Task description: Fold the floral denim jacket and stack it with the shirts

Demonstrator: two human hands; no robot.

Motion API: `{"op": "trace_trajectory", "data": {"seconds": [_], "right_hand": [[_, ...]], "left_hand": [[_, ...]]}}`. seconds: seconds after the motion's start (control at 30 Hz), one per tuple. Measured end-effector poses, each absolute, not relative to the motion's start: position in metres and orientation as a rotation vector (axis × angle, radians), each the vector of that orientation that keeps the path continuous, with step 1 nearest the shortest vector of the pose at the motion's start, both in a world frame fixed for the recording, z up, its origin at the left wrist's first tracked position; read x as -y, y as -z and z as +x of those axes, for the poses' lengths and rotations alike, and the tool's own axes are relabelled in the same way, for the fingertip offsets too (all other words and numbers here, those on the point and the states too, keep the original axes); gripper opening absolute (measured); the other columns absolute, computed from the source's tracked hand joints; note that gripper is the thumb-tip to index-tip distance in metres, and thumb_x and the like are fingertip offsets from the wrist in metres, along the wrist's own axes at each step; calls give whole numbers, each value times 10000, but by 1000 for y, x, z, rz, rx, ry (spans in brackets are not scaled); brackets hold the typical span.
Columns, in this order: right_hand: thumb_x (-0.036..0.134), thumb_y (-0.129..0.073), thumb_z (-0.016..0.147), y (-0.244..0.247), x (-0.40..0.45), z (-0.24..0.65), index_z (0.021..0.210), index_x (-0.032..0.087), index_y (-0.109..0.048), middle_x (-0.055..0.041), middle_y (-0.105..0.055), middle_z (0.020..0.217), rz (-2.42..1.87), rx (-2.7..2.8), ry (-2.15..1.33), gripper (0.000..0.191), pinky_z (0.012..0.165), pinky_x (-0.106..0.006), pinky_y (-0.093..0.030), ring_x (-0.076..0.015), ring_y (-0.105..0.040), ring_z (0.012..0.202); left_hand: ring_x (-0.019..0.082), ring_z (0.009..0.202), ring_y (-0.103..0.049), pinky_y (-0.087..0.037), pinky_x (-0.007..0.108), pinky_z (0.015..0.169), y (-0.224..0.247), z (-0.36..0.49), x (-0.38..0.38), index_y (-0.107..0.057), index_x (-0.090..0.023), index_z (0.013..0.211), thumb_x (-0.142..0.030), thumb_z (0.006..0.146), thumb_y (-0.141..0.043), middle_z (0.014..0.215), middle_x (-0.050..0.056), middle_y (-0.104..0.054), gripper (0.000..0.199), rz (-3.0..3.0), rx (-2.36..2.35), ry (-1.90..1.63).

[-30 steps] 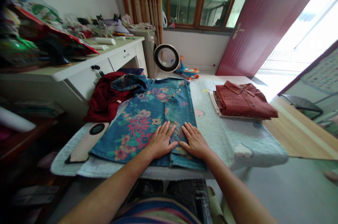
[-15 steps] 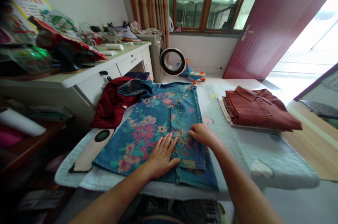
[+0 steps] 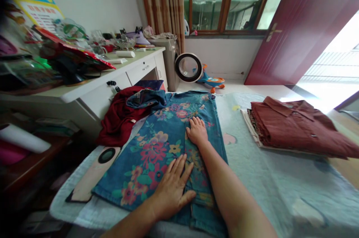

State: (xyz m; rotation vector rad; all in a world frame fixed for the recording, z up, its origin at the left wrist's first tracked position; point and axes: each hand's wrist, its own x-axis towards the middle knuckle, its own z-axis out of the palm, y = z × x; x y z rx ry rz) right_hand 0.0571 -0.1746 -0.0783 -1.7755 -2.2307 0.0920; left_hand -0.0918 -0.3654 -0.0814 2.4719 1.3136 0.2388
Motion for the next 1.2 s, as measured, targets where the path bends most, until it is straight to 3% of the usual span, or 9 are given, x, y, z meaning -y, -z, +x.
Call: {"op": "trace_trajectory", "data": {"seconds": [0.17,0.3,0.4,0.47,0.5,0.7,0.87,1.07,1.2], "right_hand": [[401,-441,936,85,174,62,1413,145,-471,-106,-400,1523,-1744,2224,-121,542,1178,-418,-151,-250,-263,1439],[390,-448,926,82,174,64,1396,149,-490,-106,-413,1515,-1710,2220,-129,530,1177,-426,-163,-254,-275,1436],[390,-447,925,83,175,65,1385,164,-504,-98,-429,1505,-1689,2224,-128,515,1172,-441,-178,-264,-291,1429],[400,-446,927,84,174,66,1384,173,-505,-95,-432,1503,-1676,2232,-137,514,1169,-453,-181,-272,-293,1428],[405,-445,928,85,174,66,1386,176,-504,-95,-431,1503,-1670,2235,-142,515,1169,-457,-179,-275,-290,1429],[429,-435,932,86,172,68,1395,166,-497,-100,-421,1509,-1663,2254,-168,536,1174,-464,-164,-286,-271,1435],[435,-427,936,84,172,67,1395,141,-501,-106,-419,1511,-1667,2266,-166,551,1177,-464,-169,-298,-275,1431],[455,-402,949,84,172,68,1383,181,-514,-97,-433,1501,-1663,2248,-169,525,1174,-473,-182,-291,-289,1428],[433,-414,944,86,169,68,1348,184,-543,-98,-481,1462,-1597,2186,-232,492,1182,-492,-167,-288,-308,1419]], "left_hand": [[331,1491,2,-107,562,1197,69,-91,365,-93,-299,1555,-642,916,-383,1624,96,74,781,2385,-1295,-154],[347,1489,-35,-163,581,1180,48,-105,353,-173,-317,1544,-594,851,-555,1630,88,15,838,2290,-1134,-86],[312,1448,-273,-301,490,1156,32,-125,327,-404,-343,1454,-496,812,-643,1604,48,-236,702,2205,-970,-128],[228,1298,-509,-429,373,1074,23,-144,300,-526,-329,1351,-392,885,-546,1434,15,-525,470,2101,-1024,-288],[210,1250,-550,-442,354,1059,20,-155,283,-554,-303,1319,-366,906,-504,1360,18,-589,420,2081,-1138,-402],[277,1347,-416,-328,446,1141,19,-231,172,-647,-166,1105,-263,814,-558,1440,124,-433,319,2066,-2052,-1019],[362,1408,-261,-253,500,1149,26,-264,121,-646,-158,1120,-235,778,-595,1513,154,-276,354,1841,-2524,-1162],[353,1204,-475,-330,541,1045,21,-255,114,-656,-183,1140,-223,813,-537,1285,139,-538,350,1825,-2584,-986],[331,1256,-453,-299,510,1093,20,-216,133,-609,-177,1225,-209,817,-539,1342,132,-504,415,2103,-2422,-1000]]}}
